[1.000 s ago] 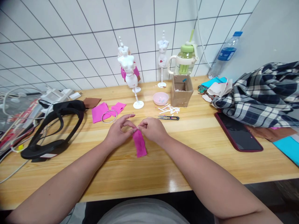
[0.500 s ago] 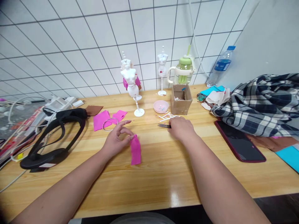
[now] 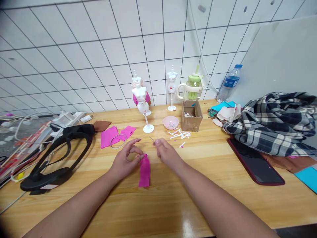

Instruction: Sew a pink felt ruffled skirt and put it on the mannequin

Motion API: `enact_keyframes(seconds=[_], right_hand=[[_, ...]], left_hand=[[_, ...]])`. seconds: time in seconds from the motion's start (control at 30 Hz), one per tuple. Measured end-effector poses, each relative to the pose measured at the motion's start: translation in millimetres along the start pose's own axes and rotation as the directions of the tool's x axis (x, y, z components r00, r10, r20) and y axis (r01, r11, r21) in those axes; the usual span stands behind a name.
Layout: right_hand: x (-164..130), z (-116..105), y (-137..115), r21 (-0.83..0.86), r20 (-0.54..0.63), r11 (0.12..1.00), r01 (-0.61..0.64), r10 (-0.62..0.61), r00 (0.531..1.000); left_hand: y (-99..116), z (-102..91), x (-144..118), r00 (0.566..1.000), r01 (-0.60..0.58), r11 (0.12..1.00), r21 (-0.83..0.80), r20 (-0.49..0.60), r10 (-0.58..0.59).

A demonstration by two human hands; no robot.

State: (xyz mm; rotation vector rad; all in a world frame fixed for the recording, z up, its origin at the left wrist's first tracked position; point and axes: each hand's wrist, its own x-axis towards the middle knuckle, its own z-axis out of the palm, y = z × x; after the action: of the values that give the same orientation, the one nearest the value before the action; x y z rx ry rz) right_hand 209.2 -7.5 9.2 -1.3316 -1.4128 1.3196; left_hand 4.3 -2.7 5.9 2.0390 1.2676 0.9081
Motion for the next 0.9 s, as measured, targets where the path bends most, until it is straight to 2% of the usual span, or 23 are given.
enact_keyframes(seconds=[0.1, 0.17, 0.23, 0.5, 0.9], right_hand=[[-7, 18, 0, 0.226, 0.162, 0.968, -0.107, 0.071, 0.984], [-10, 21, 0, 0.301, 0.267, 0.937, -0.176, 0.094, 0.959], [-12, 20, -1, 0.322, 0.316, 0.927, -0.191, 0.085, 0.945], [-12, 18, -4, 0.217, 0.293, 0.972, -0.087, 0.02, 0.956], [-10, 20, -2, 0.235, 0.257, 0.97, -0.065, 0.003, 0.967]], left_hand=[[-2, 0.0, -1, 1.0, -0.007, 1.0, 0.013, 0.008, 0.007], [-4, 0.3, -1, 1.0, -0.012, 1.0, 0.014, 0.016, 0.012], [-4, 1.1, -1, 1.0, -0.013, 1.0, 0.016, 0.029, 0.012], [-4, 4.2, -2, 0.997, -0.058, 0.997, 0.058, 0.059, 0.054], [-5, 3.6, -3, 0.985, -0.158, 0.983, 0.096, 0.08, 0.151]])
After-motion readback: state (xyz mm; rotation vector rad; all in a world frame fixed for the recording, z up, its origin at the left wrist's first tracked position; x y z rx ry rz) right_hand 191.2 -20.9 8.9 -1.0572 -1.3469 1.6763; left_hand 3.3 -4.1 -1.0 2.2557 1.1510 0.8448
